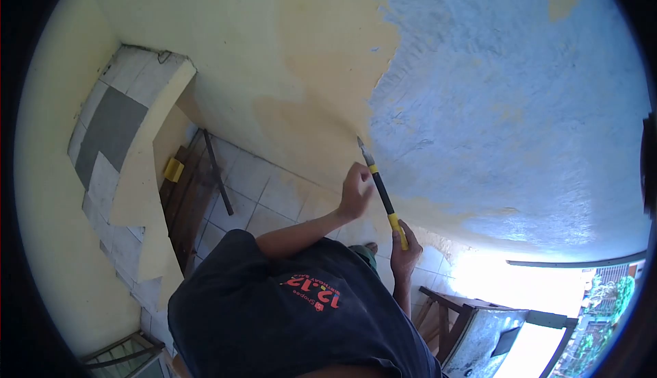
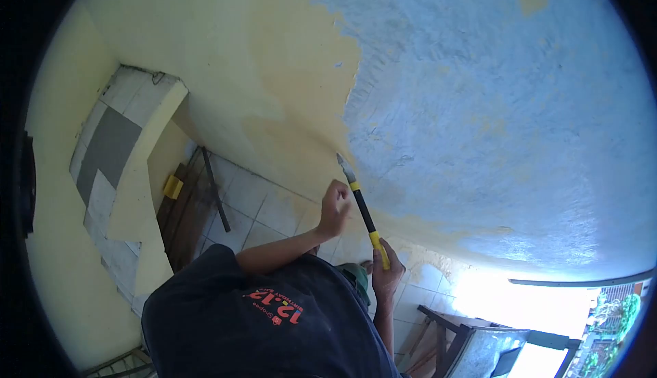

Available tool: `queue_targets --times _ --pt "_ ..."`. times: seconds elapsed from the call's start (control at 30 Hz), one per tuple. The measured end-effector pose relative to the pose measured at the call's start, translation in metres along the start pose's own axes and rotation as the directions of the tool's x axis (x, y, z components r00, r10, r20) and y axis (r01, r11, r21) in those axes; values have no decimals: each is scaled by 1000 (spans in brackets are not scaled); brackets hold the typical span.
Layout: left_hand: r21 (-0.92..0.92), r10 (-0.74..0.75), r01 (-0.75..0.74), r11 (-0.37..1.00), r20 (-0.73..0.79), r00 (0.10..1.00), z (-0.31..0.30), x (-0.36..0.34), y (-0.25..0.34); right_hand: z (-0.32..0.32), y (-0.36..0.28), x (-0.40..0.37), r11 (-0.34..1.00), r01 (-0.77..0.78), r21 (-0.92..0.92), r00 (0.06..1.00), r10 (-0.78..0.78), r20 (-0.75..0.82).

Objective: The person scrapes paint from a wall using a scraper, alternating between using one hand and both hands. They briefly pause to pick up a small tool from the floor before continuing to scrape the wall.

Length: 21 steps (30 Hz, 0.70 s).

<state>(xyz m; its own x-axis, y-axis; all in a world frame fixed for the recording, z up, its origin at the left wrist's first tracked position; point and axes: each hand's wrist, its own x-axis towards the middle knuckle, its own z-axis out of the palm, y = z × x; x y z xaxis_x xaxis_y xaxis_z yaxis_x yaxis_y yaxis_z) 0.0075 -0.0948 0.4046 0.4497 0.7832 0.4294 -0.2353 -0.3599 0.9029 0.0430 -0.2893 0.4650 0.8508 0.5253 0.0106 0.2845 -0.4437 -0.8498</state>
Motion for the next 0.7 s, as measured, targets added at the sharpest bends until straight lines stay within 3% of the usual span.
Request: queue_targets --times 0.03,0.1,0.13,0.17,0.2,0.23,0.3,0.37,0.43,0.57,0.63,0.7 --pt "-4 -15 15 1000 -8 1000 -2 1 -7 5 17 4 1000 -6 -14 1000 6 10" --pt "-6 58 -59 998 -16 998 -13 5 -25 9 43 9 941 328 -86 935 -336 -116" --pt "95 242 -252 963 104 965 -22 5 -31 5 49 6 940 326 -97 936 -336 -109" --pt "91 234 -243 966 99 967 -20 10 -26 0 46 2 987 142 69 989 -138 -60" --pt "115 414 -440 890 198 889 -22 18 -15 -3 40 -2 973 -64 220 998 60 22" --pt "121 568 -621 774 300 766 -24 25 -5 -7 33 -2 974 -72 215 997 67 30" --pt "138 614 -670 729 299 730 -16 40 8 -11 20 -1 932 -199 303 979 176 102" --pt "140 664 -720 680 298 686 -2 55 7 -10 16 -2 924 -215 317 976 192 102" --pt "70 702 -793 605 424 573 8 69 0 -9 14 0 921 -218 323 975 194 103" --pt "81 625 -773 630 538 566 14 71 -5 -2 17 0 902 -185 390 982 185 39" --pt "120 683 -761 637 369 630 24 72 -1 -1 16 2 912 -165 375 985 171 18" --pt "130 686 -754 643 340 644 29 76 1 -1 14 6 938 -125 324 990 141 -29"
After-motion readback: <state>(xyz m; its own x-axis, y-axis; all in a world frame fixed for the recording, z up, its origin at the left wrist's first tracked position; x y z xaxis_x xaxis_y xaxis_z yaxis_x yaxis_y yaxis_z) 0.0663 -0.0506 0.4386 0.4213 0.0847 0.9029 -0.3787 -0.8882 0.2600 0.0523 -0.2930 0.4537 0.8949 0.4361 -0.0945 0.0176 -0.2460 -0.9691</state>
